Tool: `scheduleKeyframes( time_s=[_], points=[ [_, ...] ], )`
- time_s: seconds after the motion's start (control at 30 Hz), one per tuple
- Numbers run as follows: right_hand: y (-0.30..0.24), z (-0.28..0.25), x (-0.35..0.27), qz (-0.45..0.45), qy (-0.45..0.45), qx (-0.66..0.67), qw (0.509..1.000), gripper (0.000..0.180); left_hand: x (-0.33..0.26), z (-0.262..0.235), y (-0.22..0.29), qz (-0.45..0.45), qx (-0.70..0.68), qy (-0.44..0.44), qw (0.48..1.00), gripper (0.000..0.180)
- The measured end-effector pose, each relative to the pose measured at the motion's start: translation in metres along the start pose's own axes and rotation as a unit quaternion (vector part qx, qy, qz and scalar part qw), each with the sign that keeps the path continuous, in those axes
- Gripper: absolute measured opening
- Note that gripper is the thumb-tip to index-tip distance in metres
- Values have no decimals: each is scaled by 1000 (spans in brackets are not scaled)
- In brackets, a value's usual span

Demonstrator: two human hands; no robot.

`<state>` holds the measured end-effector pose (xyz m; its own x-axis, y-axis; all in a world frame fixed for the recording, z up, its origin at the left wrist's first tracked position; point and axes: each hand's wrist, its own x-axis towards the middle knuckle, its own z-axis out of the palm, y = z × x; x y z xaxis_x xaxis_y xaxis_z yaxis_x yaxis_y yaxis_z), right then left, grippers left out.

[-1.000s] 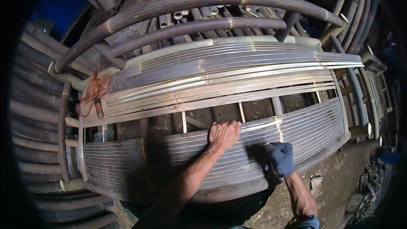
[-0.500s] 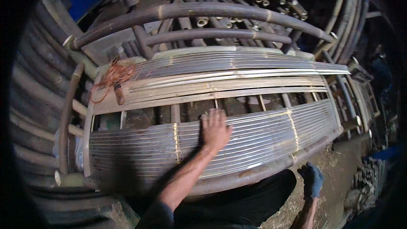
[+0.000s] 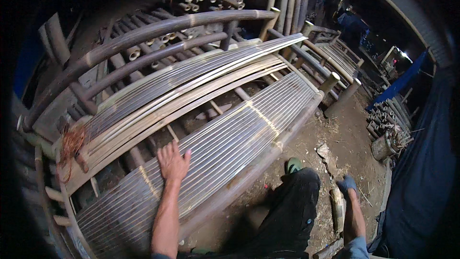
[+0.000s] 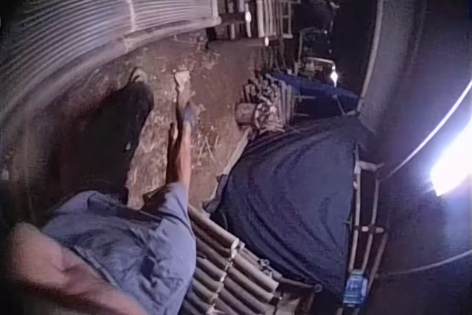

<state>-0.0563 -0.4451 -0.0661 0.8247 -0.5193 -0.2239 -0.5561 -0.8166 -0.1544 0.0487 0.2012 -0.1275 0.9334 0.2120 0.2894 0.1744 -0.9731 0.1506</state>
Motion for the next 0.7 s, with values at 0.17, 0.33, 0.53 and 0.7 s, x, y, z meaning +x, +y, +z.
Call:
scheduleKeyframes(
  time_s=[0.17,0.33,0.53,0.7],
  points=[
    [-29,-46,131,-71,176,-4,982,63,-9,19,37,54,-77,-40,995,64],
    [-109,-72,288,-256,250,-13,934,65,5,13,46,-33,-141,-27,989,58],
    [-132,-70,408,-342,144,-29,928,51,76,17,244,42,-167,17,985,62],
    [-175,-84,454,-450,65,-39,890,22,173,77,445,50,-233,-100,966,67]
  ],
)
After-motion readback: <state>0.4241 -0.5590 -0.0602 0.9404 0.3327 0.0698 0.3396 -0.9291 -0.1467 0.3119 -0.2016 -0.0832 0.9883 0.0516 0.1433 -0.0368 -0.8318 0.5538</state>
